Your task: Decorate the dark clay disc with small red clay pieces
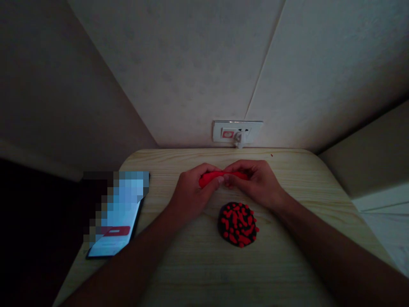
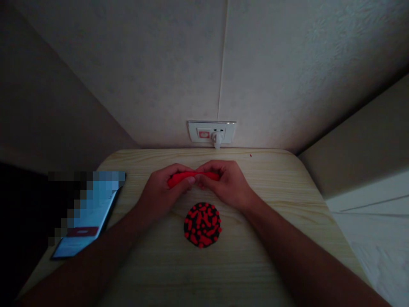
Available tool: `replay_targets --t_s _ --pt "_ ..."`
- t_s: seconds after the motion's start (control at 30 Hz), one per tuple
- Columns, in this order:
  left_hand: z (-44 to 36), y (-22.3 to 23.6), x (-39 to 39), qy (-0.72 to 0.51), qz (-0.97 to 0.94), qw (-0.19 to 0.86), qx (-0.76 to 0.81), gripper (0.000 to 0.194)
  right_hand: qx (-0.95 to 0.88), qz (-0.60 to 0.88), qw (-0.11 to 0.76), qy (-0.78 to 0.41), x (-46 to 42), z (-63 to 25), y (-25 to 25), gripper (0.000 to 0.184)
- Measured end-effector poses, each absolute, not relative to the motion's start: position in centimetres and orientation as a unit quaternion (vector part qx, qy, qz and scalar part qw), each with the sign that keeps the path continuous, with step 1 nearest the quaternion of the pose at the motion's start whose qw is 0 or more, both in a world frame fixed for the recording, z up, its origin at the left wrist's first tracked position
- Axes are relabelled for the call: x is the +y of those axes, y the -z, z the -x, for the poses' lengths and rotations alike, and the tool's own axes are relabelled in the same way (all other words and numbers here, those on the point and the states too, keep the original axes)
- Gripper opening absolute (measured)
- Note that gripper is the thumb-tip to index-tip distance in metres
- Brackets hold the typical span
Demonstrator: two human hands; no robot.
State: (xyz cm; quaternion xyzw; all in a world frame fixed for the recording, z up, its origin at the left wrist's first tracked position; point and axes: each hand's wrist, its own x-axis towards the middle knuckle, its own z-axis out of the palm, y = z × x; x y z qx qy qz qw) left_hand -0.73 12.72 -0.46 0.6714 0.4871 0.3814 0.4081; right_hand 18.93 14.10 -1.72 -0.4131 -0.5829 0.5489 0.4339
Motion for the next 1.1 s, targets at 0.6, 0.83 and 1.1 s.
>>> replay_targets --t_s 0.6,0.83,1.1 --pt "1.26 0.27 13.03 -0.388 -0.674 0.429 0.46 0.015 -0.566 0.396 0.416 -0.591 13.88 -19.12 1.7 0.021" --pt "1.51 0.41 13.12 -0.388 -0.68 0.431 0.448 0.01 -0.561 0.388 0.423 -0.596 13.88 -19.11 1.85 0.02" --pt "1.39 0.42 13.05 -0.393 -0.677 0.417 0.462 0.027 -0.535 0.392 0.453 -0.596 14.13 -18.89 1.88 0.022"
